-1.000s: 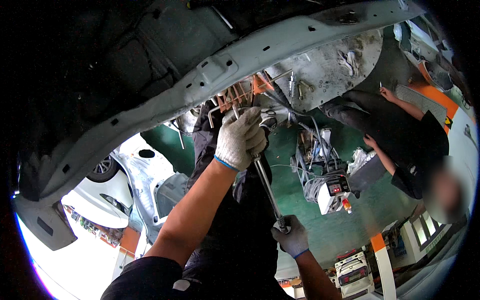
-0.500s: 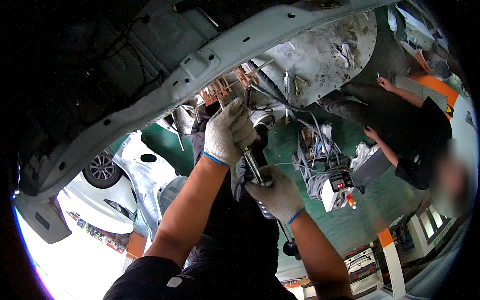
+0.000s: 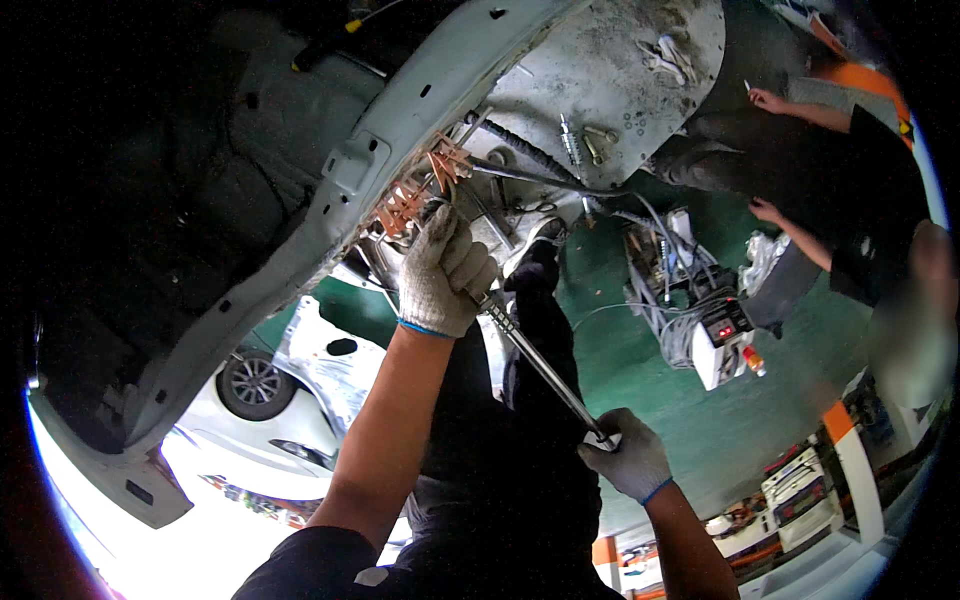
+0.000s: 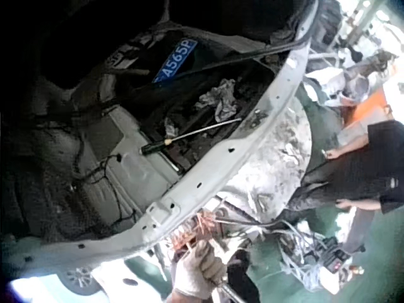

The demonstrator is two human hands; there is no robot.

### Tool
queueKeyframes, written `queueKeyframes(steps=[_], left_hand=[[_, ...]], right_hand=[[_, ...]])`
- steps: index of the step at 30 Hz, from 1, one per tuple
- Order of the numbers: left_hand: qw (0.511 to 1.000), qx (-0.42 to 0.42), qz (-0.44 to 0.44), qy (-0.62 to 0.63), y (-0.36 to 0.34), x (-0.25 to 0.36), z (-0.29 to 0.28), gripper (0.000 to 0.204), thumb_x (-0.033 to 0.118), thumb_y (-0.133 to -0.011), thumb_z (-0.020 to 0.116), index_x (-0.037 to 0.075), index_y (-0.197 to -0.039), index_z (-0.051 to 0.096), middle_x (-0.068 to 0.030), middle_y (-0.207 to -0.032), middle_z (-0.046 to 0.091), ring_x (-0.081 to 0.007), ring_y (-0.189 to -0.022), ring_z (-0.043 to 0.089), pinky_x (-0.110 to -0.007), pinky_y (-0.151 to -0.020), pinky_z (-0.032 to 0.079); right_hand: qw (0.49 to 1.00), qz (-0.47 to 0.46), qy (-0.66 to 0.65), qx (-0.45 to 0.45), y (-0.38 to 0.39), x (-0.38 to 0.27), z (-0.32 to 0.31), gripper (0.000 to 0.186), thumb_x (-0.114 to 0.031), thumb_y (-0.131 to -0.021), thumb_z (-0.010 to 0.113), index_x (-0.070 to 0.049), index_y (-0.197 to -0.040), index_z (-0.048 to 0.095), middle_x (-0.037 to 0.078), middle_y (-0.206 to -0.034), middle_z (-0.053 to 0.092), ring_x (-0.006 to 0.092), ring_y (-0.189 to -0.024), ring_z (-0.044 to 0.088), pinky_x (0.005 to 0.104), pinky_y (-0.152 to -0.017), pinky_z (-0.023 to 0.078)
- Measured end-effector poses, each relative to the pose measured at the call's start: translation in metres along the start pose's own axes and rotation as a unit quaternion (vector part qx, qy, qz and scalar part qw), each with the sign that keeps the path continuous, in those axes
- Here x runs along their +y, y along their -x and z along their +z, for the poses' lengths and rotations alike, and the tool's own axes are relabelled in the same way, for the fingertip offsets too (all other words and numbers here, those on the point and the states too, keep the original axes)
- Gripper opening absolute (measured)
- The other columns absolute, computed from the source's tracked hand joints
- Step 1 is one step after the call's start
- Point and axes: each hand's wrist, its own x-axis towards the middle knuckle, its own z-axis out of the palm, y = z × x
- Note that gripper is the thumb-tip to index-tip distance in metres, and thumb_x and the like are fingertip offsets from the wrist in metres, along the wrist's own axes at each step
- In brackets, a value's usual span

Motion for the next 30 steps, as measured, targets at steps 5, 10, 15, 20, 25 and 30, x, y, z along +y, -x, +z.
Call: queueKeyframes(steps=[5,10,15,20,25,30], left_hand=[[0.999,-0.006,-0.041,-0.008,-0.008,0.006,-0.007,0.03,0.032,-0.107,0.055,0.022,-0.08,0.047,0.0075,-0.061,0.031,-0.0096,-0.048,0.029,-0.028,-0.049,0.024],[0.999,-0.024,-0.033,-0.016,-0.013,0.003,-0.006,0.024,0.03,-0.102,0.064,0.018,-0.086,0.051,0.0084,-0.061,0.03,-0.0074,-0.048,0.029,-0.027,-0.048,0.026],[0.999,-0.015,-0.029,-0.036,-0.013,0.007,0.003,0.026,0.032,-0.102,0.063,0.018,-0.085,0.052,0.0085,-0.059,0.031,-0.007,-0.048,0.03,-0.026,-0.048,0.027],[0.998,-0.056,-0.007,-0.033,-0.005,0.013,0.013,0.03,0.037,-0.104,0.063,0.016,-0.085,0.052,0.0084,-0.058,0.034,-0.0066,-0.047,0.032,-0.026,-0.048,0.029],[0.999,-0.034,-0.001,-0.024,0.004,0.004,0.014,0.027,0.038,-0.104,0.062,0.015,-0.091,0.057,0.0084,-0.057,0.034,-0.007,-0.047,0.032,-0.027,-0.048,0.029],[1.0,0.002,0.017,-0.024,0.005,-0.003,0.014,0.026,0.037,-0.105,0.061,0.016,-0.09,0.054,0.0083,-0.058,0.033,-0.0079,-0.046,0.029,-0.027,-0.046,0.026]], right_hand=[[0.999,0.018,-0.041,-0.004,0.003,-0.004,0.005,0.045,-0.03,-0.078,0.087,-0.006,-0.109,0.064,0.013,-0.098,0.075,0.0304,-0.088,0.075,0.0404,-0.078,0.06],[0.998,0.002,-0.065,-0.005,0.002,-0.004,0.007,0.043,-0.03,-0.078,0.087,-0.007,-0.108,0.065,0.012,-0.096,0.075,0.0287,-0.086,0.075,0.0406,-0.077,0.06],[0.998,-0.012,-0.062,-0.005,-0.002,-0.004,0.007,0.043,-0.027,-0.078,0.087,-0.007,-0.108,0.064,0.012,-0.097,0.074,0.0291,-0.087,0.075,0.0417,-0.078,0.06],[0.998,-0.028,-0.061,0.001,-0.003,-0.005,0.001,0.044,-0.027,-0.077,0.088,-0.007,-0.108,0.063,0.013,-0.097,0.073,0.0296,-0.087,0.074,0.0418,-0.078,0.061],[0.999,-0.016,-0.028,-0.012,-0.007,0.002,-0.005,0.048,-0.03,-0.074,0.089,-0.007,-0.108,0.063,0.013,-0.097,0.073,0.0285,-0.087,0.074,0.0415,-0.078,0.06],[0.993,-0.052,0.003,-0.106,-0.046,-0.035,-0.013,0.052,-0.036,-0.075,0.089,-0.008,-0.11,0.063,0.014,-0.099,0.073,0.0297,-0.089,0.074,0.0415,-0.08,0.059]])
